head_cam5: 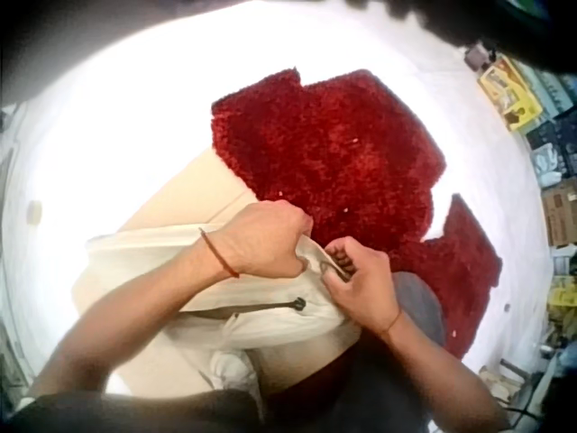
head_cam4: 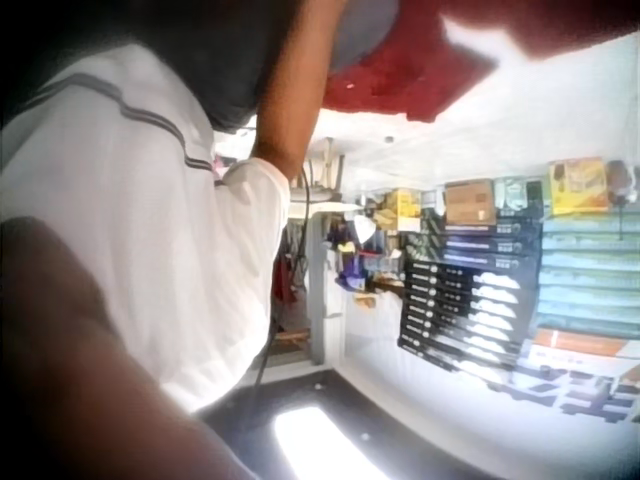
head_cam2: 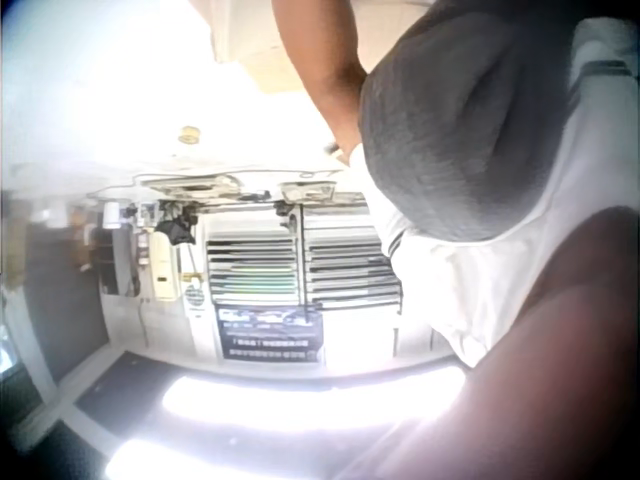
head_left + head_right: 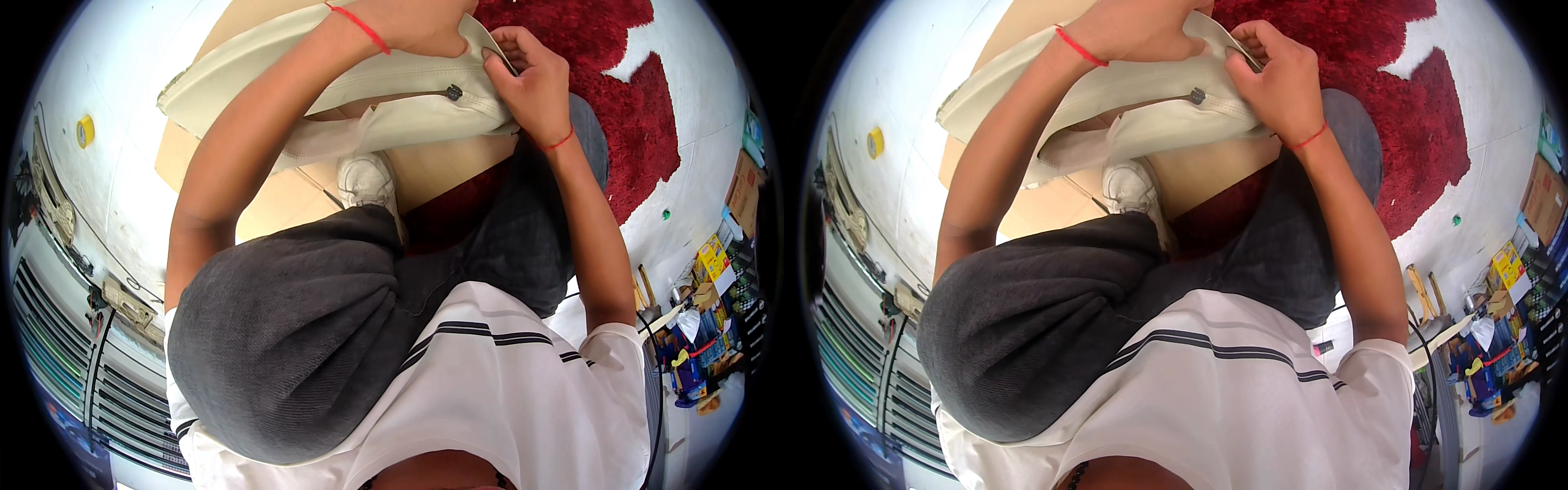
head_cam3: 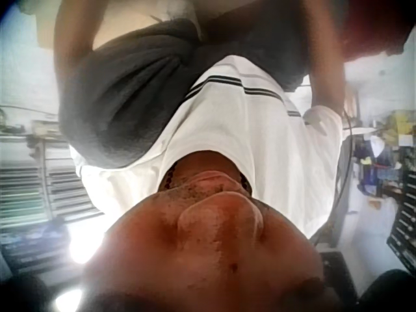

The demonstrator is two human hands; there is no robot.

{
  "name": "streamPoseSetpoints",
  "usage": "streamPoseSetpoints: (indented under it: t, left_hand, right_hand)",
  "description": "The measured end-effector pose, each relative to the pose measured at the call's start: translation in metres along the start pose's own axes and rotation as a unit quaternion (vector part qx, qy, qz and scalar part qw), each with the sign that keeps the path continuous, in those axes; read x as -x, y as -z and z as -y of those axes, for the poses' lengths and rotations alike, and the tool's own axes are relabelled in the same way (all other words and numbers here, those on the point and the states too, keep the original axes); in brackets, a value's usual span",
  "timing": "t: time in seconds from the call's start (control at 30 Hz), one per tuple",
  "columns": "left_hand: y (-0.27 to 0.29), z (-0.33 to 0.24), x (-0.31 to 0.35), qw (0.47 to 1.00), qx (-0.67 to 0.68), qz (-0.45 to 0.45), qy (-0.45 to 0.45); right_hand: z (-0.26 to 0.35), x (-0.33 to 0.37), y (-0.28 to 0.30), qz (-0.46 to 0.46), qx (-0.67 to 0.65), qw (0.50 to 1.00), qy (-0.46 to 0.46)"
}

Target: The person is assembling a beige car seat cover. They are seen fitting the cover over the seat frame, aligning edges, and securing it in place by hand. The person repeatedly adjusts and smooths the cover to ensure a proper fit.

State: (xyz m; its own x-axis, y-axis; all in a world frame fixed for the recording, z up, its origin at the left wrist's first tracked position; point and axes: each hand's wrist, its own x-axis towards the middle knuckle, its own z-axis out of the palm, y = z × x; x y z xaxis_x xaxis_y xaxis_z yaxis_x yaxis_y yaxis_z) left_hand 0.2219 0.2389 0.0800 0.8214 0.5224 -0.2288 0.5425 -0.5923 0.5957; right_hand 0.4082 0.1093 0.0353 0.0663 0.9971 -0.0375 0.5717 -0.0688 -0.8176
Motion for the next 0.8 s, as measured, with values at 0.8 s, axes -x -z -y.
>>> streamPoseSetpoints:
  t: [0.8]
  left_hand:
    - [-0.008, -0.005, 0.025, 0.998, 0.044, 0.028, -0.026]
  right_hand:
    - [0.031, 0.028, 0.012, 0.026, -0.080, 0.994, -0.074]
